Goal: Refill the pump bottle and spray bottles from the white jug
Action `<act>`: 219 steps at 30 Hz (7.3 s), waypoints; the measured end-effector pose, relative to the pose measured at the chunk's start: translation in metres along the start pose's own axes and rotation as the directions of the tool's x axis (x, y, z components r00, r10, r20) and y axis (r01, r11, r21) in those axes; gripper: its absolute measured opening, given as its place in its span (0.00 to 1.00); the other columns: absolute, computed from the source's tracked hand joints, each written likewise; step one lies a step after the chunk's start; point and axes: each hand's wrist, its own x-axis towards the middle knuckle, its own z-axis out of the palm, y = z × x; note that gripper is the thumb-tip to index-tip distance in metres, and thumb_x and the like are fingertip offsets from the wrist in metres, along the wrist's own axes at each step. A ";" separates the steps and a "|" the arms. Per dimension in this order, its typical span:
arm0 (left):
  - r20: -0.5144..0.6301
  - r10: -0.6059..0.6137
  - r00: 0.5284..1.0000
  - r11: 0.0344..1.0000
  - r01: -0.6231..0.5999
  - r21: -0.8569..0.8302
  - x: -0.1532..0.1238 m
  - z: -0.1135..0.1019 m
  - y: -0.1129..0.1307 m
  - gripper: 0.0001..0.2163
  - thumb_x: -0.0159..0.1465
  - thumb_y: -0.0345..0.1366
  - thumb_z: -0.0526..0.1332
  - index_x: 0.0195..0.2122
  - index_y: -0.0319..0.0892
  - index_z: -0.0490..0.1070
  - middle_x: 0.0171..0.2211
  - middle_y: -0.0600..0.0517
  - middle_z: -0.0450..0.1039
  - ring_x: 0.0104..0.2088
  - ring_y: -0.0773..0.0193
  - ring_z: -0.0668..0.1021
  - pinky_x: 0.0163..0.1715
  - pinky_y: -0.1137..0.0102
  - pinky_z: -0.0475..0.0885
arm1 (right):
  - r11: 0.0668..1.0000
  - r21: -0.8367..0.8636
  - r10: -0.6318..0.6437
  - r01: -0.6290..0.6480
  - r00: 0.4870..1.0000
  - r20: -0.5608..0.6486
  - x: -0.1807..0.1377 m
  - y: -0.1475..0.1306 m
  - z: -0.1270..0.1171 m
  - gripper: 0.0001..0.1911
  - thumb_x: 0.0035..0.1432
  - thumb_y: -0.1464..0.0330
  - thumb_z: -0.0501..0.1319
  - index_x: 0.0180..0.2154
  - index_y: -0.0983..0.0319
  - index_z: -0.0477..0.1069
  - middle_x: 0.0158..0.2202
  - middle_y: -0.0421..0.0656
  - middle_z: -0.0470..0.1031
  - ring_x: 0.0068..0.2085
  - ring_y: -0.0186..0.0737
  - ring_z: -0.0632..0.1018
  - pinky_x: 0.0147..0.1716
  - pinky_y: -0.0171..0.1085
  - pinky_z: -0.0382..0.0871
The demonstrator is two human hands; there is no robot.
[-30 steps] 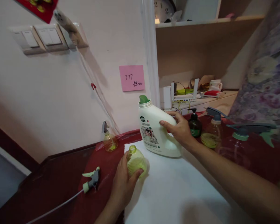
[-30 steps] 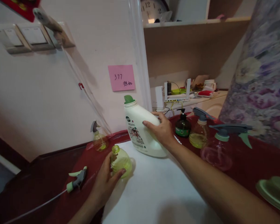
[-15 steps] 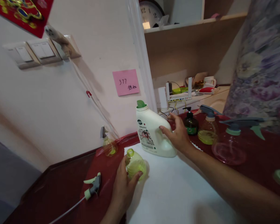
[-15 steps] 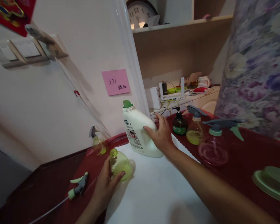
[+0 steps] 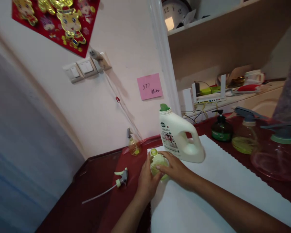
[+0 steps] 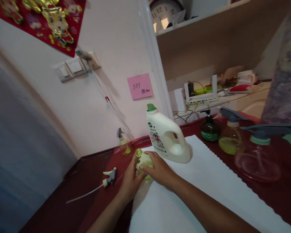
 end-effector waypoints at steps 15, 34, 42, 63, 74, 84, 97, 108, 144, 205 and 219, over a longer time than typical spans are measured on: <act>-0.022 -0.274 0.961 0.754 0.229 0.616 -0.024 -0.138 -0.047 0.16 0.54 0.33 0.66 0.45 0.44 0.80 0.47 0.40 0.80 0.51 0.41 0.77 0.51 0.56 0.67 | 0.996 -0.016 0.087 -0.086 0.995 0.043 -0.008 0.010 0.008 0.30 0.63 0.53 0.59 0.62 0.60 0.62 0.58 0.50 0.71 0.59 0.51 0.71 0.60 0.50 0.63; -0.436 -0.057 0.898 0.860 -0.177 -0.478 0.012 -0.131 0.057 0.15 0.59 0.45 0.71 0.46 0.50 0.78 0.42 0.53 0.81 0.39 0.64 0.80 0.40 0.71 0.73 | 0.995 -0.007 0.098 -0.097 0.994 0.053 -0.009 -0.001 0.004 0.28 0.62 0.58 0.60 0.61 0.60 0.62 0.57 0.50 0.72 0.57 0.50 0.73 0.58 0.49 0.64; -0.492 0.115 0.863 0.578 -0.461 -0.673 0.045 -0.083 0.123 0.13 0.56 0.43 0.75 0.41 0.48 0.81 0.43 0.53 0.81 0.47 0.63 0.78 0.45 0.70 0.73 | 0.992 -0.027 0.121 -0.120 0.991 0.057 -0.006 -0.001 0.003 0.30 0.60 0.61 0.61 0.62 0.63 0.63 0.58 0.53 0.72 0.57 0.53 0.73 0.58 0.50 0.63; -0.204 -0.174 0.963 0.547 -0.078 -0.834 0.039 -0.012 0.048 0.17 0.59 0.44 0.72 0.49 0.47 0.76 0.48 0.50 0.80 0.51 0.58 0.79 0.53 0.64 0.71 | 0.996 -0.043 0.083 -0.081 0.996 0.044 -0.004 -0.007 -0.001 0.26 0.60 0.64 0.63 0.59 0.57 0.66 0.55 0.49 0.74 0.54 0.51 0.75 0.54 0.46 0.66; -0.154 -0.149 0.977 0.582 -0.039 -0.812 0.034 -0.001 0.027 0.16 0.62 0.41 0.71 0.49 0.47 0.74 0.43 0.52 0.80 0.41 0.63 0.81 0.43 0.69 0.73 | 0.996 -0.048 0.081 -0.079 0.996 0.036 -0.003 -0.005 0.000 0.27 0.59 0.63 0.64 0.60 0.59 0.66 0.54 0.50 0.74 0.54 0.51 0.75 0.55 0.46 0.66; -0.177 -0.088 0.980 0.704 -0.064 -0.707 0.037 -0.001 0.030 0.14 0.62 0.41 0.70 0.47 0.45 0.75 0.40 0.53 0.78 0.36 0.65 0.79 0.39 0.71 0.72 | 0.995 -0.080 0.069 -0.066 0.997 0.029 -0.004 -0.004 0.001 0.27 0.60 0.64 0.63 0.60 0.60 0.66 0.55 0.51 0.75 0.55 0.51 0.76 0.56 0.48 0.69; -0.166 -0.005 0.986 0.688 -0.117 -0.716 0.039 -0.001 0.031 0.14 0.61 0.41 0.70 0.46 0.43 0.77 0.44 0.49 0.79 0.45 0.59 0.77 0.48 0.67 0.69 | 0.738 -0.495 -0.393 0.459 0.888 0.237 0.048 -0.069 -0.052 0.39 0.58 0.84 0.53 0.66 0.49 0.60 0.73 0.39 0.51 0.73 0.46 0.49 0.69 0.57 0.46; -0.109 0.025 0.994 0.691 -0.096 -0.716 0.031 0.002 0.028 0.20 0.54 0.34 0.73 0.49 0.42 0.76 0.49 0.44 0.79 0.50 0.49 0.77 0.53 0.58 0.68 | 0.501 -0.581 -0.244 0.642 0.748 0.617 0.090 -0.089 -0.064 0.16 0.62 0.73 0.65 0.51 0.56 0.78 0.45 0.47 0.76 0.45 0.48 0.77 0.46 0.45 0.67; -0.126 0.040 0.991 0.803 -0.107 -0.586 0.032 0.010 0.023 0.18 0.56 0.33 0.67 0.49 0.39 0.70 0.49 0.43 0.76 0.51 0.51 0.76 0.55 0.58 0.67 | 0.591 -0.624 -0.049 0.511 0.796 0.604 0.083 -0.103 -0.054 0.13 0.63 0.74 0.61 0.47 0.60 0.79 0.40 0.45 0.75 0.39 0.42 0.76 0.37 0.37 0.63; -0.103 0.014 0.995 0.754 -0.078 -0.652 0.043 -0.002 0.023 0.16 0.58 0.40 0.71 0.45 0.42 0.71 0.46 0.46 0.78 0.48 0.55 0.78 0.49 0.62 0.70 | 0.597 -0.636 -0.057 0.490 0.816 0.575 0.079 -0.103 -0.052 0.16 0.63 0.75 0.59 0.51 0.60 0.77 0.39 0.45 0.73 0.39 0.40 0.75 0.36 0.35 0.60; -0.110 0.018 0.994 0.785 -0.082 -0.614 0.042 -0.006 0.028 0.24 0.52 0.36 0.74 0.49 0.43 0.69 0.48 0.45 0.77 0.48 0.54 0.78 0.48 0.61 0.71 | 0.591 -0.645 -0.046 0.485 0.818 0.573 0.077 -0.102 -0.053 0.15 0.63 0.74 0.60 0.50 0.59 0.77 0.40 0.45 0.74 0.41 0.41 0.76 0.37 0.35 0.61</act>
